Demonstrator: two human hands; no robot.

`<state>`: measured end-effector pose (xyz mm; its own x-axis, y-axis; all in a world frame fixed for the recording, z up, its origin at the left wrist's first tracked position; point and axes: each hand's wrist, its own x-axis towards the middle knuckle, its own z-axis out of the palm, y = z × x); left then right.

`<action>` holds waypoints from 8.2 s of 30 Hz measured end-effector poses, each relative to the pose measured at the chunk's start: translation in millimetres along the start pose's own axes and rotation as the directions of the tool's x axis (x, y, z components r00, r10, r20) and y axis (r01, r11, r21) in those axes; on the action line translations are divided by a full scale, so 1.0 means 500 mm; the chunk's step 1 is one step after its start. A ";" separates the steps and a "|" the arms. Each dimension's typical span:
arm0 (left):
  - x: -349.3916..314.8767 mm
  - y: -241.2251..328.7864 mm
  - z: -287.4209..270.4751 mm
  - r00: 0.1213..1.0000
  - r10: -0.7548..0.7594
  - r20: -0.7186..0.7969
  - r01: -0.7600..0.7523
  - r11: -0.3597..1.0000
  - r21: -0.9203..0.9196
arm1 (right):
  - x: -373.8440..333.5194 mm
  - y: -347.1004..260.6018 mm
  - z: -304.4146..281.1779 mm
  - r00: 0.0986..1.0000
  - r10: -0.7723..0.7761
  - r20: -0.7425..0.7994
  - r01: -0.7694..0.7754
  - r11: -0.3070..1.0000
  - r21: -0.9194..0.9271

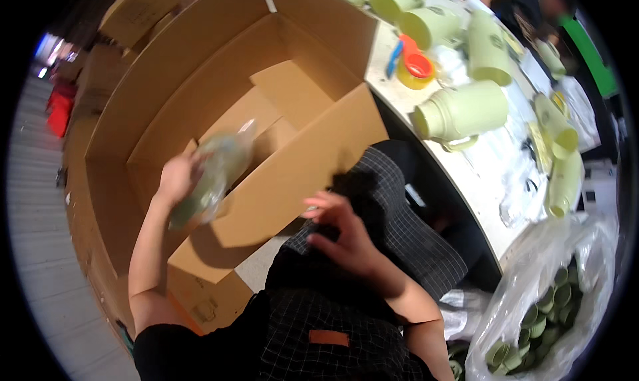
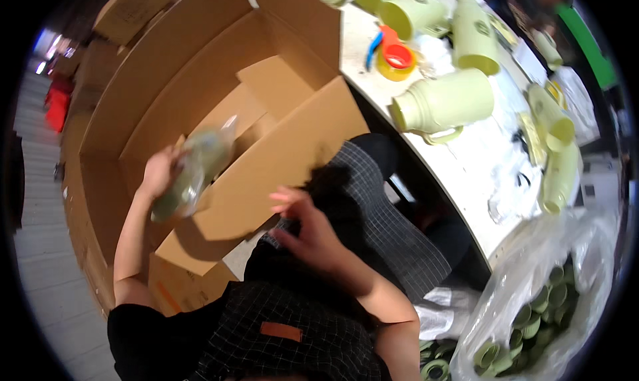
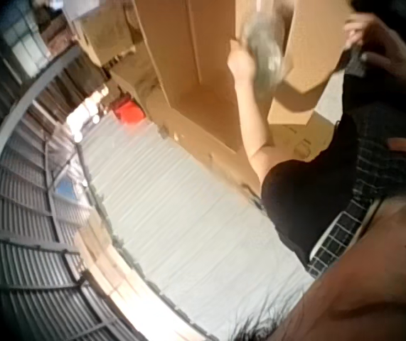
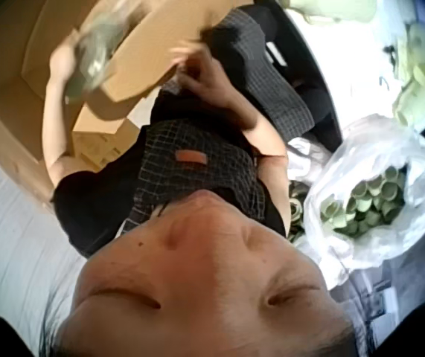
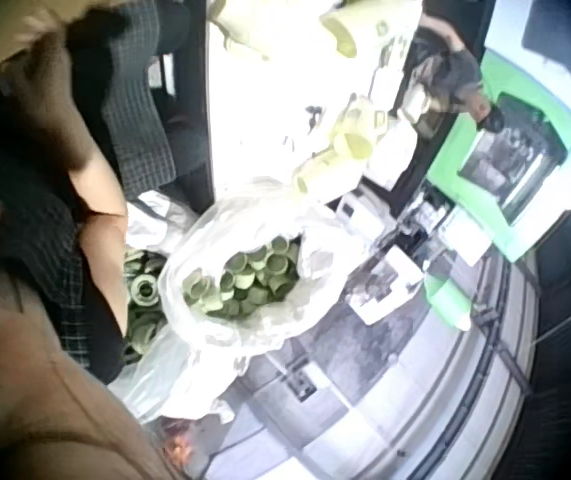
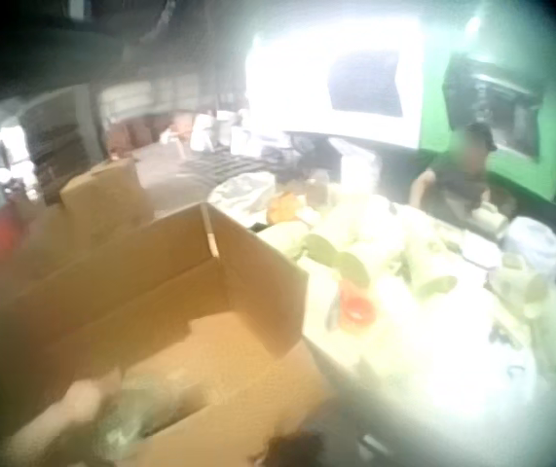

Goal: The person picks up a light-colored plastic jug, places a cap on it, twists the cap to secure it, slides the jug into a clear plastic bag, and then places the bagged jug into a large cardboard box.

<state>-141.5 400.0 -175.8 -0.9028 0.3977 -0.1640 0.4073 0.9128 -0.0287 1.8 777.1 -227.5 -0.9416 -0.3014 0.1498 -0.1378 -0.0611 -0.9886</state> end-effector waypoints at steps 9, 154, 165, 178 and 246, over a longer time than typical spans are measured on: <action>-0.133 -0.116 0.350 0.576 -0.252 0.778 0.237 0.962 0.137 | 0.020 0.045 -0.341 0.404 0.053 -0.913 -0.169 0.986 -0.018; 0.025 0.731 0.116 0.597 0.794 -0.118 -0.435 0.196 -0.879 | -0.369 -0.209 -0.211 0.722 0.058 -0.689 -0.570 0.614 -0.546; 0.412 1.045 -0.026 0.533 0.581 -0.615 -0.823 0.187 -0.536 | -0.426 -0.153 -0.332 0.764 0.213 -0.609 -0.503 0.788 -0.356; 0.590 1.140 0.126 0.885 0.456 -0.097 -0.126 0.032 -0.992 | -0.372 0.043 -0.515 0.328 0.327 -0.886 -0.242 0.936 0.256; -0.084 -0.120 0.103 1.000 -0.015 0.000 0.014 0.953 0.302 | -0.049 -0.010 0.079 0.926 0.266 0.266 -0.298 0.951 0.086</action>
<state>-121.0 323.9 -217.8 -0.9087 0.3843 -0.1631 0.4173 0.8476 -0.3279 37.5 747.1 -225.6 -0.8271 -0.5490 -0.1202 0.1760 -0.0499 -0.9831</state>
